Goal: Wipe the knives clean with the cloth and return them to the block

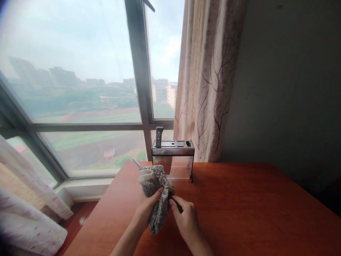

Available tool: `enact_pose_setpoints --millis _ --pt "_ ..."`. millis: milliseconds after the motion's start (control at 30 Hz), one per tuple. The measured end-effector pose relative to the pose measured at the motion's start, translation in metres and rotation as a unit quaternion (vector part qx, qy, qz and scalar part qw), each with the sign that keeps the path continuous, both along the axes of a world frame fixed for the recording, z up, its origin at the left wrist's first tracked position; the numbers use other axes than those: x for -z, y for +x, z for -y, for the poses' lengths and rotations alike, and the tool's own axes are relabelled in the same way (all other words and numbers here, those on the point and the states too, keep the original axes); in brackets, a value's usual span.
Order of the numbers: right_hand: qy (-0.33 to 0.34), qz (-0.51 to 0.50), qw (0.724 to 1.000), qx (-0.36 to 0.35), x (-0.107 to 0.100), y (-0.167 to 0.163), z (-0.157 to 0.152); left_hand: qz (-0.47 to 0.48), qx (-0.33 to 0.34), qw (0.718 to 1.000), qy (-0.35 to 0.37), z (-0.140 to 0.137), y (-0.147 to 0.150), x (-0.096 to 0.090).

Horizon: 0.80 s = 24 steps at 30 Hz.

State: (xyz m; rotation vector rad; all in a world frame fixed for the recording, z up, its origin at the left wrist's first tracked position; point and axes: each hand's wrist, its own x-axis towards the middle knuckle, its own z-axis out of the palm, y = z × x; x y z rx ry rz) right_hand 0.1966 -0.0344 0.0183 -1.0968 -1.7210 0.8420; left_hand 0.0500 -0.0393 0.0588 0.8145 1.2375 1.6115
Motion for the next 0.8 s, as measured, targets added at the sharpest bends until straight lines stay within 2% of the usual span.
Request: enact_pose_setpoints --millis 67,133,233,300,333,367,433,500,567,667,800 --pt "-0.079 -0.059 0.995 -0.019 -0.004 0.000 -0.001 0.001 0.010 1.000 -0.006 -0.002 -0.002 0.004" --pt "-0.198 -0.132 0.970 -0.047 -0.005 0.002 -0.002 0.012 0.021 1.000 -0.016 -0.002 -0.003 0.007" --pt "-0.379 -0.240 0.885 -0.121 -0.006 0.006 -0.001 0.045 0.037 0.998 -0.022 -0.001 -0.003 0.012" --pt "-0.428 -0.283 0.842 -0.165 -0.008 0.008 0.000 0.065 0.056 0.996 -0.028 0.000 -0.005 0.014" --pt "-0.428 -0.289 0.838 -0.176 -0.009 0.008 0.001 0.074 0.063 0.995 -0.032 0.000 -0.006 0.015" --pt "-0.416 -0.281 0.847 -0.176 -0.010 0.007 0.001 0.081 0.066 0.994 -0.036 0.000 -0.007 0.016" --pt "-0.360 -0.235 0.891 -0.150 -0.013 0.004 0.002 0.089 0.059 0.993 -0.044 -0.002 -0.010 0.017" --pt "-0.264 -0.169 0.943 -0.107 -0.018 0.001 0.002 0.091 0.045 0.994 -0.050 -0.004 -0.013 0.017" --pt "-0.153 -0.106 0.980 -0.074 -0.023 0.001 0.003 0.090 0.027 0.994 -0.047 -0.006 -0.017 0.015" --pt "-0.037 -0.042 0.997 -0.053 -0.030 0.005 0.003 0.084 -0.016 0.996 -0.016 -0.008 -0.023 0.010" --pt "0.009 -0.020 0.999 -0.024 -0.032 0.014 0.001 0.102 -0.063 0.993 0.006 -0.009 -0.034 0.002"
